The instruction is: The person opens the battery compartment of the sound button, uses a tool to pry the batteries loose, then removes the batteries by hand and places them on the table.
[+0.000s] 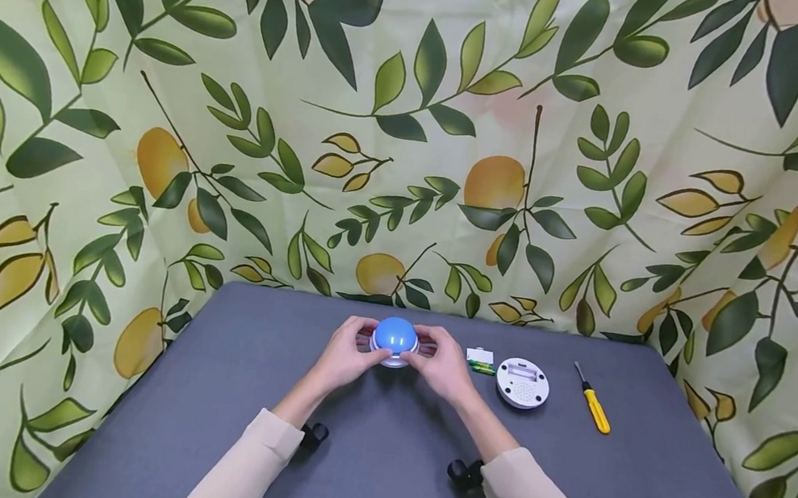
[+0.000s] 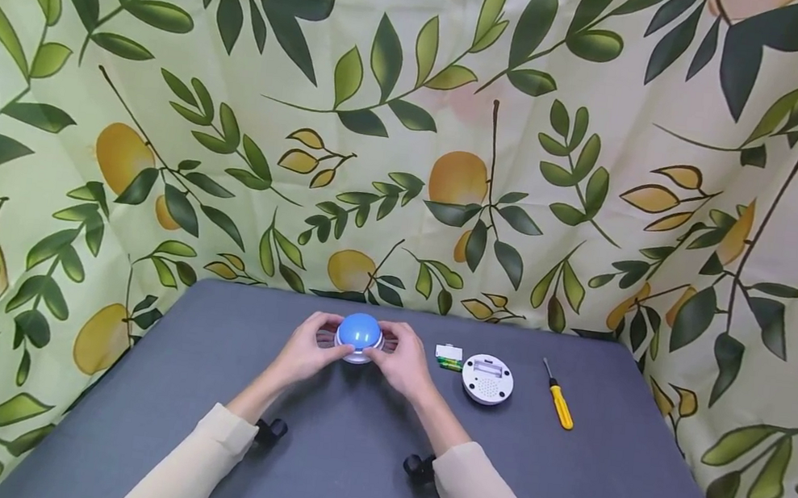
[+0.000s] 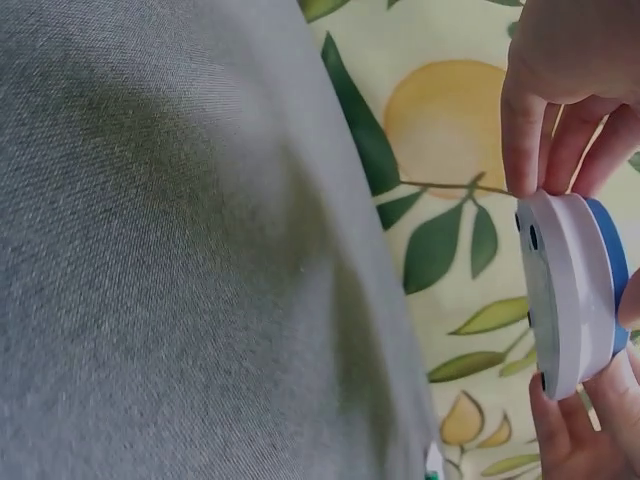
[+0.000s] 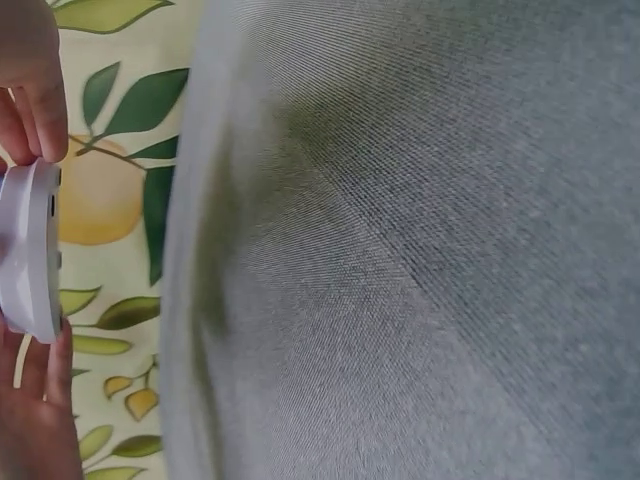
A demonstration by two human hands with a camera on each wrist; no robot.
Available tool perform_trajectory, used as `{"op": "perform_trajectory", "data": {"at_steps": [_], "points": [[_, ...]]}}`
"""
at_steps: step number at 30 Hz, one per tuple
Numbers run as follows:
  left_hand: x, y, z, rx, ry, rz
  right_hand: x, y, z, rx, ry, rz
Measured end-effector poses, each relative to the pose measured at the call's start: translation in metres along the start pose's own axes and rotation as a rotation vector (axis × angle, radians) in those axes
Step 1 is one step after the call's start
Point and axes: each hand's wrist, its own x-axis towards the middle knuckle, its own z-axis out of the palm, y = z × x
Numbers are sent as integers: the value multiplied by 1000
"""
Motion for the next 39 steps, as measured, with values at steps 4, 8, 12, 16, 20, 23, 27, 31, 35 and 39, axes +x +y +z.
{"op": "perform_trajectory", "data": {"at_steps": [4,8,12,16,20,23,27,31,35,39], "points": [[-9,5,1,-26,1,-8,-9,-7,-5,-10,7,-23],[-18,9,3,-45,6,-12,-18,-12,-11,-29,11,-52],[-26,14,5,-37,6,27,-30,-15,-18,-31,8,-55],[-36,18,7,-34,1,90,-44,-18,-24,-15,3,-58],[-47,21,5,-43,-3,114,-56,-20,-27,-13,-13,-50],[-55,22,4,-51,-5,115,-64,-23,-28,-10,-24,-44],[-61,23,5,-55,-10,135,-71,-26,-29,-4,-26,-56],[-64,24,8,-70,-19,129,-76,-27,-31,6,-32,-40],[-63,26,11,-95,-19,100,-79,-27,-33,8,-23,-14],[-59,30,13,-114,-6,102,-79,-29,-36,11,-5,-35]]}}
